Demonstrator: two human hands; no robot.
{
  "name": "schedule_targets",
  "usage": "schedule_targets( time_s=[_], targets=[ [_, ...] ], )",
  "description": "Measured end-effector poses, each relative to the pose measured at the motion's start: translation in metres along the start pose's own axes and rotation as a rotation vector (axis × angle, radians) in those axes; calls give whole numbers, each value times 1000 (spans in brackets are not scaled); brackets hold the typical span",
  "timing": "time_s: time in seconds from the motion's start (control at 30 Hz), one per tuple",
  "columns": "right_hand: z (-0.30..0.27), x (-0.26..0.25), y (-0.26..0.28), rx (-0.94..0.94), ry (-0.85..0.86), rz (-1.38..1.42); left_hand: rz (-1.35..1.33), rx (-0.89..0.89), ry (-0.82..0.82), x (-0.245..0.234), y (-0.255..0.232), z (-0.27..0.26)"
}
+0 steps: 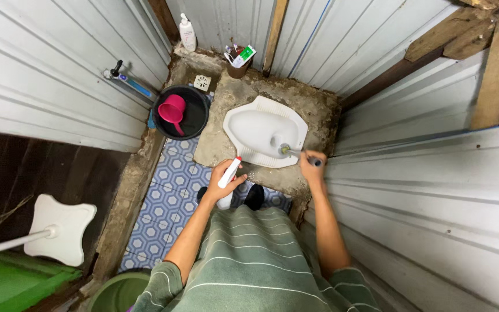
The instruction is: The person scrubs a white squat toilet with a long-handled brush while holding a spray bottle. The person repeatedly sprays the toilet and scrubs the interior surface throughout the clip.
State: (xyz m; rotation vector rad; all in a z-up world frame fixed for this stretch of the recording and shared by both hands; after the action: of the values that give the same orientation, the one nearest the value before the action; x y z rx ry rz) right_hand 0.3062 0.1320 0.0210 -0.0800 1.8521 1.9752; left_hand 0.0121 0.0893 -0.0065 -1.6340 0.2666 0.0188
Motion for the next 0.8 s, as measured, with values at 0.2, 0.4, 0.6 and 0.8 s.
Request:
schedule_targets(
  time_s=[0.2, 0.4, 0.6, 0.8],
  targets=[
    [-56, -41, -12, 233, -312, 147, 40, -23, 47, -7, 8, 5],
    [-113, -45, -14, 267, -819, 698, -5, 10, 154, -24, 14, 13],
    [-154, 16, 4, 193, -942, 828, -21, 41, 248, -64, 22, 15],
    [-170, 122, 28, 110, -799, 732, 121, 96, 378, -104, 32, 17]
  ],
)
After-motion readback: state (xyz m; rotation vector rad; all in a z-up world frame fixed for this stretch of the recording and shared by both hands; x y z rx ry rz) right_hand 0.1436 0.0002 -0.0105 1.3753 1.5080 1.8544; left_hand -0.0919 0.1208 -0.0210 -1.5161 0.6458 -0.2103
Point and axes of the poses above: each hand's wrist, its own z-axis towards the middle knuckle, its own x-axis out of the palm, y = z × x, the point moved 9 cm from there along z, towards the middle knuckle, and after that the axes turned 4 degrees about -x, right-handed, at the moved point
